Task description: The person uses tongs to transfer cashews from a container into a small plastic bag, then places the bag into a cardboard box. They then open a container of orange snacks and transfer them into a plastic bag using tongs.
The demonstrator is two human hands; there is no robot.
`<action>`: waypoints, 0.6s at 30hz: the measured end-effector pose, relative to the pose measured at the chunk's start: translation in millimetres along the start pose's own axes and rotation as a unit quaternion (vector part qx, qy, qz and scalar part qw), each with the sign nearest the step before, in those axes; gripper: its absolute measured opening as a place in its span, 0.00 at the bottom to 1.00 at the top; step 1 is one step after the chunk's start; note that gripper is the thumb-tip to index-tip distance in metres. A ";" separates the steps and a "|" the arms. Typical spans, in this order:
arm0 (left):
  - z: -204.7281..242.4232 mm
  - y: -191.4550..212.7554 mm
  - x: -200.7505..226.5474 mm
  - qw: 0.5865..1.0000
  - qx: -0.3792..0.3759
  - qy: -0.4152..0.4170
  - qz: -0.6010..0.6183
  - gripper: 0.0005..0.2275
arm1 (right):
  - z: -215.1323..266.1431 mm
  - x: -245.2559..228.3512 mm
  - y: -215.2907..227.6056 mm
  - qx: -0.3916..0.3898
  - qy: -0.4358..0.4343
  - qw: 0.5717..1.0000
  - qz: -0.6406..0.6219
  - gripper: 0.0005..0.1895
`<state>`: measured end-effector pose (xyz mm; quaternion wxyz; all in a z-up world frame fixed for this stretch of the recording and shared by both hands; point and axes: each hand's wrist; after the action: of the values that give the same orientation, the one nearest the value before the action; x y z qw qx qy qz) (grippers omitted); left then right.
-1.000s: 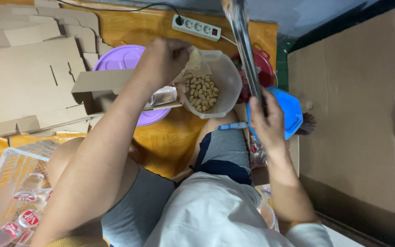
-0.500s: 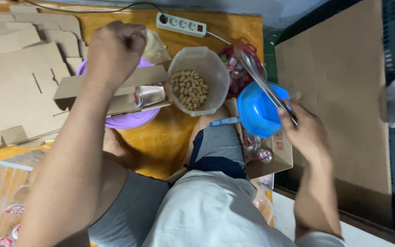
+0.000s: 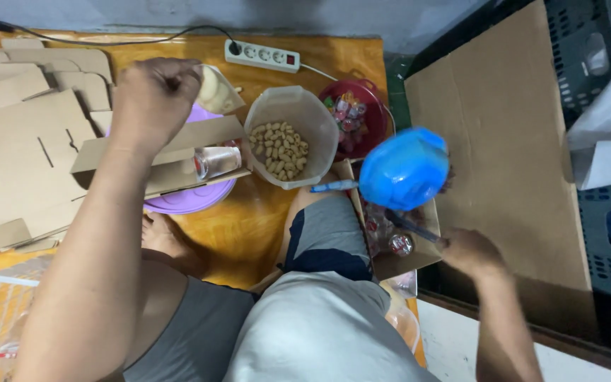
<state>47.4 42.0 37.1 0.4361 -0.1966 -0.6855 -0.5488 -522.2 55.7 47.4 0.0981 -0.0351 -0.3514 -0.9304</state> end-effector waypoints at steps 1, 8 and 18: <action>0.7 -0.5 0.3 1.000 0.005 0.001 -0.003 0.10 | -3.0 -1.8 -6.1 0.002 0.005 1.000 0.001 0.21; 3.3 0.4 -4.6 1.000 -0.007 -0.021 -0.010 0.10 | -20.9 -39.1 -39.4 -0.055 -0.040 0.997 0.024 0.23; 12.5 5.0 8.2 0.998 -0.019 0.051 -0.029 0.13 | -84.9 -23.8 -166.1 -0.095 0.029 0.995 0.006 0.26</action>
<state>41.9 53.4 46.4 0.4506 -0.1561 -0.6574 -0.5835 -533.0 125.2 -127.0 0.1101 -0.0198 -0.2586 -0.9595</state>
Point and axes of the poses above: each hand's wrist, its own z-axis away from the middle knuckle, its own y-axis out of the back of the hand, x = y × z, and after that the axes turned 11 degrees about y, right-handed
